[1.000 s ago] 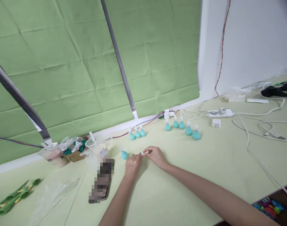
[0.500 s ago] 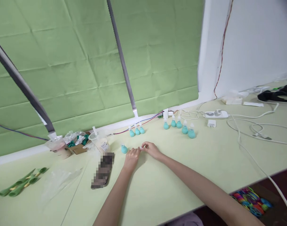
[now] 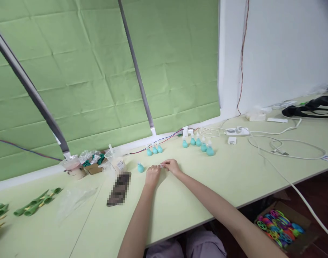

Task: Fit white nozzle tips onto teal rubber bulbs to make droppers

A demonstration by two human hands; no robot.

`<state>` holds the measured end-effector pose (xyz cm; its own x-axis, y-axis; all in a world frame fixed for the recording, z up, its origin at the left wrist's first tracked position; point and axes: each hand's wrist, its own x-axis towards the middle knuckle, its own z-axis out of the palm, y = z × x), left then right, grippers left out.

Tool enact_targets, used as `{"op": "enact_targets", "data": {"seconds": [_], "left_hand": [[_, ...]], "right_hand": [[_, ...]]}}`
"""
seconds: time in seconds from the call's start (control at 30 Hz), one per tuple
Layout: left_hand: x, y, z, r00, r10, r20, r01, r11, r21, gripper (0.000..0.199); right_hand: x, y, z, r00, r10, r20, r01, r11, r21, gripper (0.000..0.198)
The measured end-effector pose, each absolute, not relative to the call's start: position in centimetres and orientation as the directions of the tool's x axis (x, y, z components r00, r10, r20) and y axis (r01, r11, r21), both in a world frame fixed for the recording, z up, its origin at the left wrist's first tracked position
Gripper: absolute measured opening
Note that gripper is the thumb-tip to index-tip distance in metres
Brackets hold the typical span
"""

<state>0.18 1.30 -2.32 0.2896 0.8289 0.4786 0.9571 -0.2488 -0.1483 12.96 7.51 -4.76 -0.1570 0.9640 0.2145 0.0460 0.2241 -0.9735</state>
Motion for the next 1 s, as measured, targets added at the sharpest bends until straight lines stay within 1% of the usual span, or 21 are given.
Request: {"op": "enact_targets", "data": {"seconds": [0.23, 0.37, 0.6, 0.73, 0.87, 1.0], "left_hand": [[0.35, 0.52, -2.05, 0.182, 0.854, 0.487, 0.983, -0.162, -0.083, 0.031], [0.62, 0.41, -1.94, 0.129, 0.869, 0.477, 0.992, -0.114, -0.06, 0.031], [0.52, 0.3, -2.03, 0.097, 0.878, 0.468, 0.995, -0.093, -0.03, 0.031], [0.47, 0.34, -2.08, 0.069, 0.874, 0.48, 0.997, -0.075, -0.007, 0.033], [0.37, 0.28, -2.18, 0.071, 0.867, 0.493, 0.997, -0.081, 0.0, 0.036], [0.28, 0.12, -2.3, 0.083, 0.857, 0.508, 0.996, -0.093, -0.007, 0.033]], "right_hand": [[13.02, 7.38, -4.75, -0.176, 0.968, 0.179, 0.106, 0.2, -0.974, 0.019], [13.11, 7.32, -4.58, -0.191, 0.969, 0.156, 0.117, 0.18, -0.977, 0.021], [12.96, 7.09, -4.41, -0.144, 0.981, 0.133, 0.175, 0.157, -0.972, 0.022], [12.9, 7.1, -4.56, -0.136, 0.981, 0.141, 0.212, 0.168, -0.963, 0.026], [13.0, 7.34, -4.65, -0.162, 0.976, 0.145, 0.19, 0.175, -0.966, 0.03], [13.14, 7.65, -4.63, -0.216, 0.969, 0.122, 0.142, 0.155, -0.978, 0.03]]}}
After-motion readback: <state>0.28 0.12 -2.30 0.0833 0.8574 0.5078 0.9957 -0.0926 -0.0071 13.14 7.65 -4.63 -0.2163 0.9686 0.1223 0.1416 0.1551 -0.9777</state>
